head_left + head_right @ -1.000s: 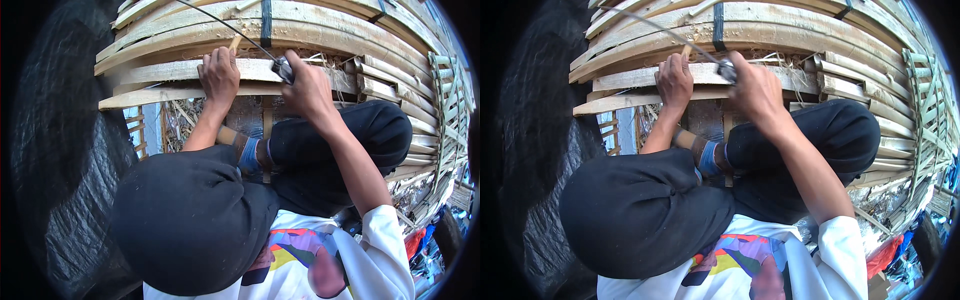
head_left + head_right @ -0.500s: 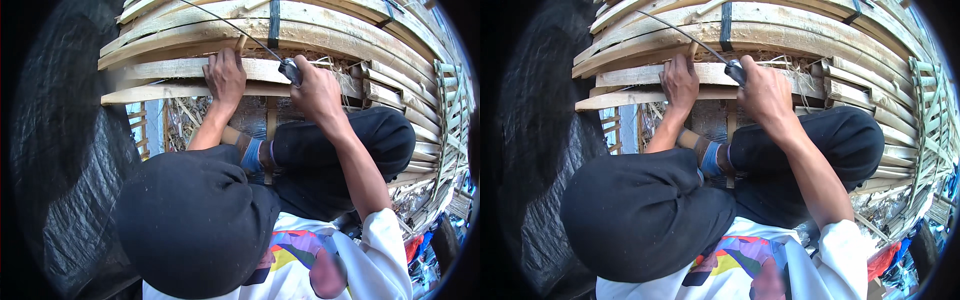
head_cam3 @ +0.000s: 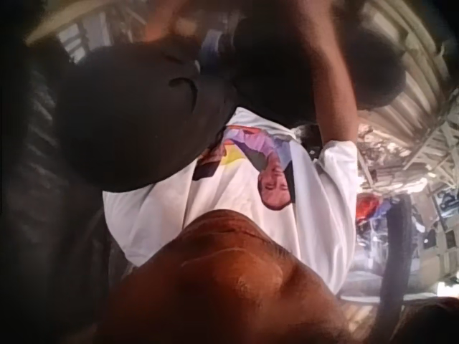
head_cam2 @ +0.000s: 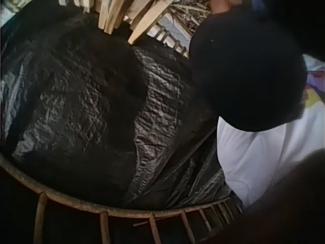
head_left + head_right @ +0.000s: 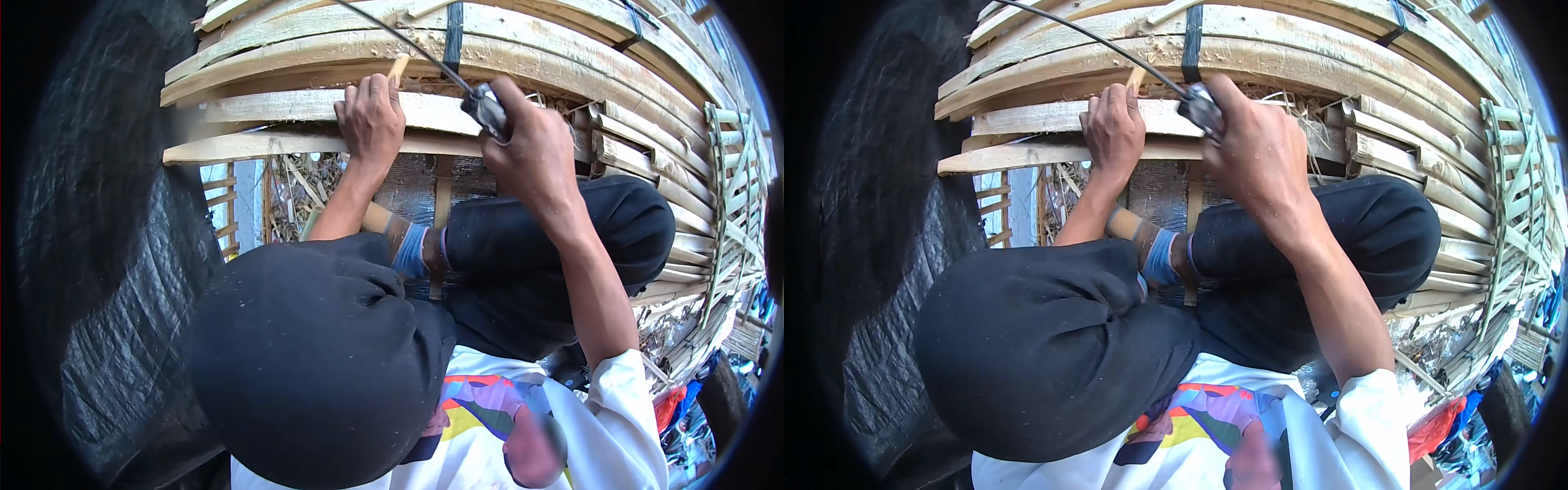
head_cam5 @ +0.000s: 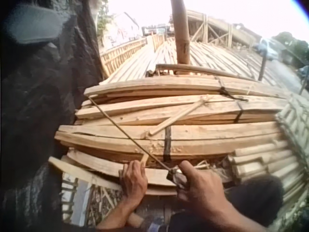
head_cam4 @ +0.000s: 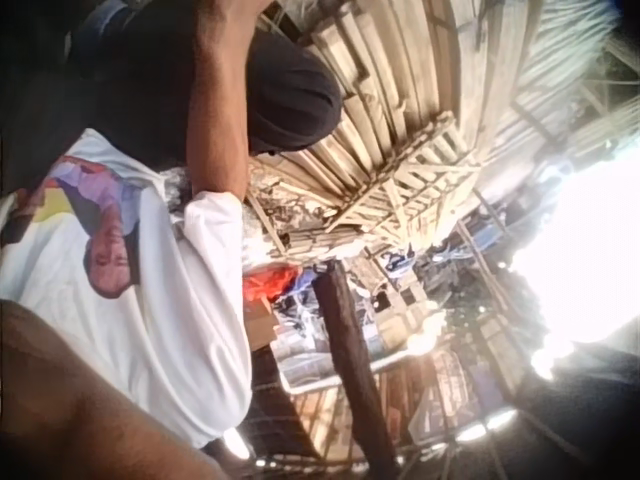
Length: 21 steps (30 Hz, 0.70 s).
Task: The person uses a machete to shave and refine a wooden strip while sitting on a pile of wood, then picks up a bamboo pole and positions it against a pre-assembled bamboo framework.
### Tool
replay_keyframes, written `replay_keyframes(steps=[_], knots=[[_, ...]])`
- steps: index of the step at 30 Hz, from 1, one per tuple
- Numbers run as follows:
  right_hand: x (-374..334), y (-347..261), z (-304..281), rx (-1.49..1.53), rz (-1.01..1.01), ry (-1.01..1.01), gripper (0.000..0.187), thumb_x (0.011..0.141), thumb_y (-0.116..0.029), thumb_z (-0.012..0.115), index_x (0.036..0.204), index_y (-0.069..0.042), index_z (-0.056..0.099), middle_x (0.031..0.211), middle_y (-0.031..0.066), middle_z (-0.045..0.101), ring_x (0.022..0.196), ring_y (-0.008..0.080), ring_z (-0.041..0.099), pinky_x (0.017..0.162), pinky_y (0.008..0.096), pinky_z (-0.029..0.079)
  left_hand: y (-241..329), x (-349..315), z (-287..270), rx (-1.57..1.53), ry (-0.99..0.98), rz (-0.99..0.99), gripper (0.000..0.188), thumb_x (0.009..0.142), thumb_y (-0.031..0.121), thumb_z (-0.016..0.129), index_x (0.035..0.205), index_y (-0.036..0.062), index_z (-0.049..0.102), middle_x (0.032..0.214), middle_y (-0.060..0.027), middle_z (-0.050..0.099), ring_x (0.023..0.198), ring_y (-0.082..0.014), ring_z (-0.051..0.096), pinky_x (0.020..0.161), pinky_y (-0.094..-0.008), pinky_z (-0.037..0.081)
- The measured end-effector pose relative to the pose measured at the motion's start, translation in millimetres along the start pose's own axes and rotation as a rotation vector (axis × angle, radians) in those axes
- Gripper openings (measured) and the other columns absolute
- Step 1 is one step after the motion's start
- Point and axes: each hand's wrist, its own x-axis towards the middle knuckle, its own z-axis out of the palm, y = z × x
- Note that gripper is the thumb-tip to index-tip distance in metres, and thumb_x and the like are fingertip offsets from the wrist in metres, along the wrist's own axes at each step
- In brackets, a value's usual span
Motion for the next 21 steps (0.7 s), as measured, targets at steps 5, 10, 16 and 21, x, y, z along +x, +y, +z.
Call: replay_keyframes(steps=[5, 10, 16, 21], knots=[[-8.6, 10.2, 11.6, 0.130, -0.046, 0.053, 0.021, 0.078, -0.009, 0.064, 0.095, -0.006, 0.052, 0.072, 0.0227, 0.063, 0.073, 0.0458, 0.063, 0.063, 0.0519, 0.047, 0.1, -1.8, -3.2, -0.021, 0.070, 0.037, 0.025, 0.101, 0.028, 0.050, 0.086, 0.0082, 0.054, 0.081, -0.0095, 0.061, 0.075, -0.0311, 0.057, 0.067, -0.0450, 0.040], [-20.5, 45.4, 34.6, -0.088, 0.110, -0.064, 0.022, 0.078, -0.010, 0.064, 0.097, -0.008, 0.053, 0.072, 0.0229, 0.064, 0.075, 0.0470, 0.063, 0.065, 0.0543, 0.046, 2.7, -3.0, 1.1, -0.085, 0.077, 0.008, 0.027, 0.102, 0.027, 0.048, 0.086, 0.0064, 0.054, 0.082, -0.0140, 0.062, 0.079, -0.0354, 0.058, 0.067, -0.0476, 0.039], [-22.1, 51.1, 33.2, 0.140, 0.241, -0.098, 0.023, 0.074, -0.009, 0.061, 0.097, -0.007, 0.059, 0.080, 0.0269, 0.065, 0.085, 0.0488, 0.063, 0.072, 0.0550, 0.047, -5.5, 9.2, -13.1, -0.158, 0.053, 0.075, 0.028, 0.100, 0.028, 0.051, 0.084, 0.0059, 0.056, 0.082, -0.0151, 0.065, 0.076, -0.0383, 0.061, 0.067, -0.0505, 0.045], [-14.1, 43.9, 26.4, 0.314, 0.259, -0.148, 0.021, 0.073, -0.009, 0.061, 0.091, 0.000, 0.059, 0.076, 0.0264, 0.063, 0.078, 0.0467, 0.062, 0.071, 0.0488, 0.047, -11.5, 36.3, -39.0, -0.302, -0.190, -0.023, 0.039, 0.104, 0.038, 0.045, 0.088, 0.0053, 0.058, 0.076, -0.0212, 0.066, 0.072, -0.0460, 0.065, 0.059, -0.0535, 0.048]])
